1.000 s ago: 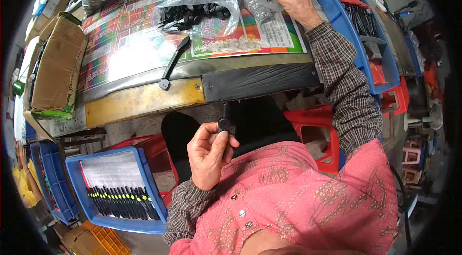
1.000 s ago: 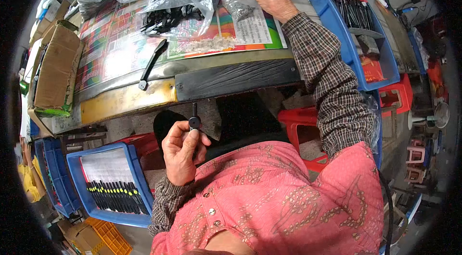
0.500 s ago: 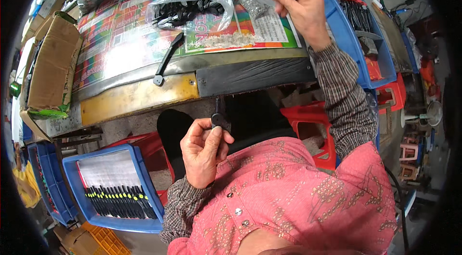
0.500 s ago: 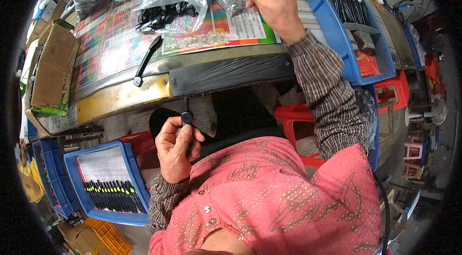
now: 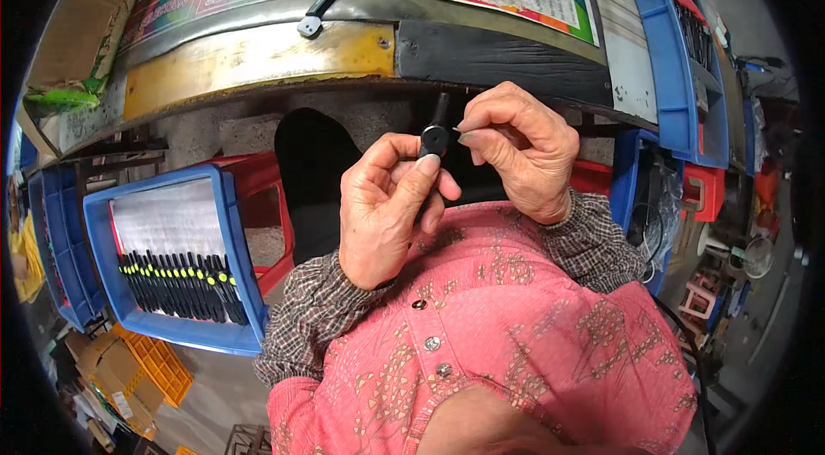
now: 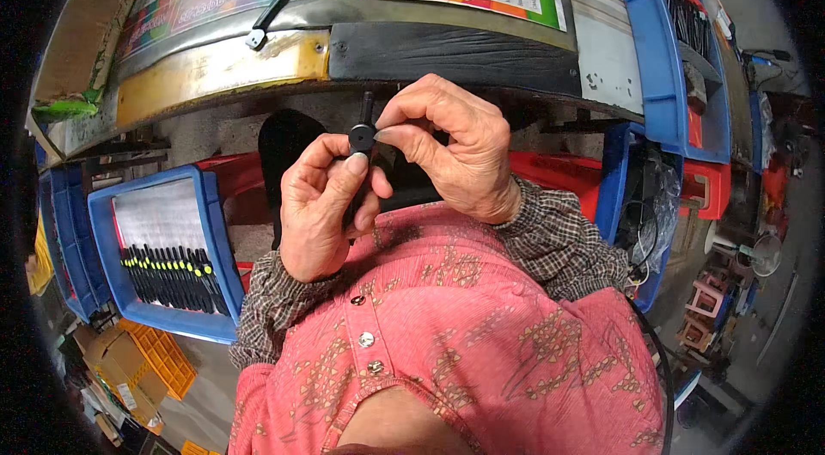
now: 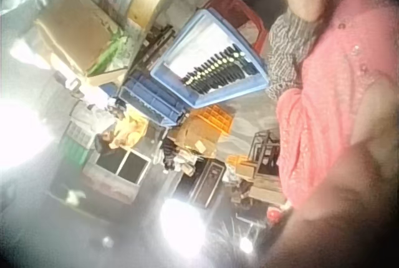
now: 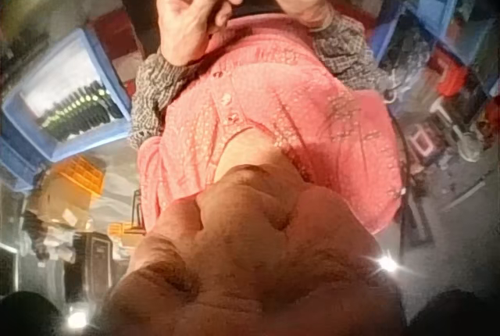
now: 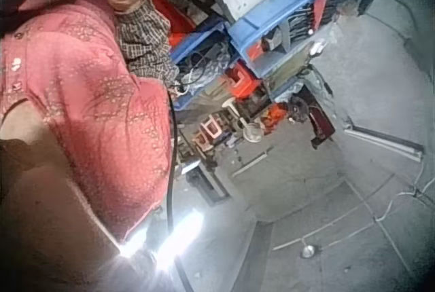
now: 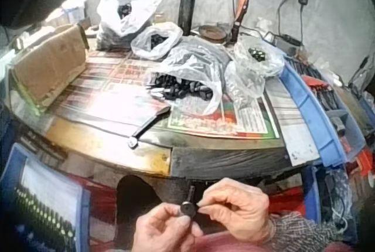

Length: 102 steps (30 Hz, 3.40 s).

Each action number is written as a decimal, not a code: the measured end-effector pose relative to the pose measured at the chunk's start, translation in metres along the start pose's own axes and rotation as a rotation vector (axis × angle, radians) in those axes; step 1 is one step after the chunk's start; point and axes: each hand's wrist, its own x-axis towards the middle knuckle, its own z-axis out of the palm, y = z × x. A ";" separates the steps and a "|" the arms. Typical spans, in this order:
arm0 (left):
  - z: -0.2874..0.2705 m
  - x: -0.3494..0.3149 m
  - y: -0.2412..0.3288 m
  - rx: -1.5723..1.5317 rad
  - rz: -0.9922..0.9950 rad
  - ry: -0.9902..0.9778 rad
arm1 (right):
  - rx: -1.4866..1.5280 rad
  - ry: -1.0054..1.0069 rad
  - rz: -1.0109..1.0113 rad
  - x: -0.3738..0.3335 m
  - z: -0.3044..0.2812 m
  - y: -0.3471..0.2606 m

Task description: The person assembles small black plastic industrial components by hand on a workbench.

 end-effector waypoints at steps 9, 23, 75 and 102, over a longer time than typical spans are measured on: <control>-0.005 -0.003 -0.003 0.035 0.039 0.008 | -0.047 0.024 -0.033 -0.008 0.015 0.004; -0.006 -0.003 -0.008 0.064 0.072 0.020 | -0.208 0.044 -0.129 -0.009 0.020 0.008; -0.013 -0.003 -0.018 0.175 0.173 0.042 | 0.237 -0.099 0.485 -0.003 0.026 0.003; -0.014 -0.002 -0.020 0.956 0.558 0.171 | 0.212 -0.049 0.493 -0.008 0.020 0.009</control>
